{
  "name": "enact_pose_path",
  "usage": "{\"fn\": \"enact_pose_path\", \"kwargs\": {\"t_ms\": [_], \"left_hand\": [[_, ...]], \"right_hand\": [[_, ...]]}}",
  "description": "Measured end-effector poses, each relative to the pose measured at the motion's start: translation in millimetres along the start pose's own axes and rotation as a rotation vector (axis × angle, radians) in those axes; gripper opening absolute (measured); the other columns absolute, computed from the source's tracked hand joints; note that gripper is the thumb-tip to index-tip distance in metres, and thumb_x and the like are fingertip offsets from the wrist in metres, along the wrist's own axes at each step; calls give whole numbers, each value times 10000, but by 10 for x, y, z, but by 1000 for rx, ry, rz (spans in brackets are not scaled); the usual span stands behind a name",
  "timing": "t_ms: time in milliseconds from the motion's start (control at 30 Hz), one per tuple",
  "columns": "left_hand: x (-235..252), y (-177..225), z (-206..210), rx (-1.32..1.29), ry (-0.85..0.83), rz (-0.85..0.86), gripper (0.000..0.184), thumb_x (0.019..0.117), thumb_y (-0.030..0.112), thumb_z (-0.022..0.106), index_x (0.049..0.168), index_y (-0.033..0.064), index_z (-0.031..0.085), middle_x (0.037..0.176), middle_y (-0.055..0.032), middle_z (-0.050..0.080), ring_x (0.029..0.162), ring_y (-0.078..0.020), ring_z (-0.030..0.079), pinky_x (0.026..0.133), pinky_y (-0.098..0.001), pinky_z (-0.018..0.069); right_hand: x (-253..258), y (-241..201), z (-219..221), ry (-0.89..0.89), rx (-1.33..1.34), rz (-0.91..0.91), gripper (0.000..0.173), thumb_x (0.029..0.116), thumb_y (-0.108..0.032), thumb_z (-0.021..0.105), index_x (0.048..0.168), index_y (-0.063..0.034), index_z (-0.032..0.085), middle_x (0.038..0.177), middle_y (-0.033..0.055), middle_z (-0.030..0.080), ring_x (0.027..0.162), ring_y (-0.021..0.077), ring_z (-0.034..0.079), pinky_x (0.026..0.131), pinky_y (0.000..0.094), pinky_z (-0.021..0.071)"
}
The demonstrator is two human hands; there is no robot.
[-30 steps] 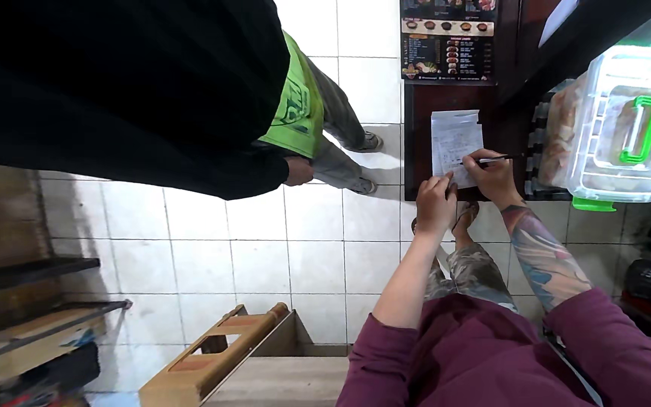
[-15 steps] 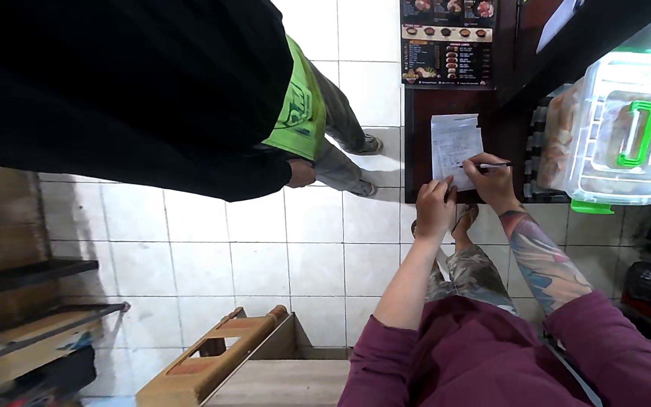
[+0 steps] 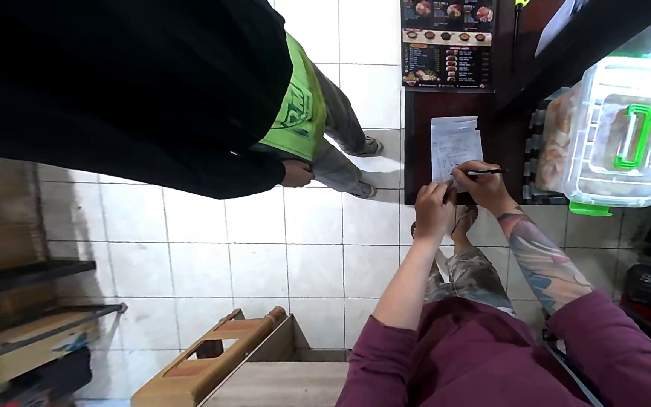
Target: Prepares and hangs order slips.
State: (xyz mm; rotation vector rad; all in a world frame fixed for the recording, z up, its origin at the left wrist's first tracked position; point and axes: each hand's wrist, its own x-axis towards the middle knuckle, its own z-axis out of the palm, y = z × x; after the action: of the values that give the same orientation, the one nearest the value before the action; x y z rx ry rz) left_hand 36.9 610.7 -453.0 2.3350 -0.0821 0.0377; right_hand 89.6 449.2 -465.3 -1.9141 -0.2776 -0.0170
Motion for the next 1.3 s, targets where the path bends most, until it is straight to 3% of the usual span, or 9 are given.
{"fn": "enact_pose_path", "kwargs": {"t_ms": [600, 833, 933, 1067, 1200, 1300], "left_hand": [[9, 8, -22, -23, -18, -6, 211, 957, 183, 716, 1140, 89, 759, 1048, -80, 724, 991, -240, 676, 880, -406, 562], [13, 26, -46, -28, -36, -16, 206, 968, 194, 705, 1138, 90, 756, 1056, -84, 723, 1003, -249, 674, 886, -422, 558], [62, 12, -1, -24, -13, -37, 203, 962, 215, 707, 1115, 103, 777, 1037, -66, 743, 992, -221, 689, 897, -387, 561], [74, 96, 23, -33, 23, -28, 189, 921, 161, 727, 1077, 73, 788, 1027, -92, 759, 1009, -249, 704, 926, -402, 564], [25, 24, -48, 10, -58, -15, 217, 957, 164, 706, 1149, 75, 750, 1119, -89, 727, 1084, -251, 669, 972, -419, 548], [14, 37, -29, -9, -74, 3, 215, 967, 174, 698, 1151, 75, 746, 1120, -93, 724, 1077, -258, 671, 958, -424, 551]], "right_hand": [[-25, -37, -29, 46, -10, 32, 129, 959, -107, 688, 958, 3, 754, 915, 67, 745, 804, 47, 686, 757, 227, 587], [-21, -46, -30, 100, -42, 76, 127, 961, -107, 679, 946, 1, 744, 880, 57, 733, 754, 35, 666, 706, 213, 573], [-14, -40, -30, 96, -48, 75, 126, 960, -106, 682, 944, 3, 743, 879, 59, 733, 758, 36, 668, 715, 217, 576], [-52, -142, -131, 68, -121, 120, 167, 977, -142, 660, 982, 5, 737, 885, 65, 734, 778, 37, 673, 755, 246, 580], [-168, -172, -93, 25, -175, 176, 177, 1017, -232, 639, 1032, -73, 714, 905, 76, 701, 762, 107, 668, 704, 323, 585], [-69, -159, -98, 94, -168, 193, 192, 986, -196, 656, 985, -20, 731, 882, 81, 718, 764, 67, 664, 742, 281, 574]]}}
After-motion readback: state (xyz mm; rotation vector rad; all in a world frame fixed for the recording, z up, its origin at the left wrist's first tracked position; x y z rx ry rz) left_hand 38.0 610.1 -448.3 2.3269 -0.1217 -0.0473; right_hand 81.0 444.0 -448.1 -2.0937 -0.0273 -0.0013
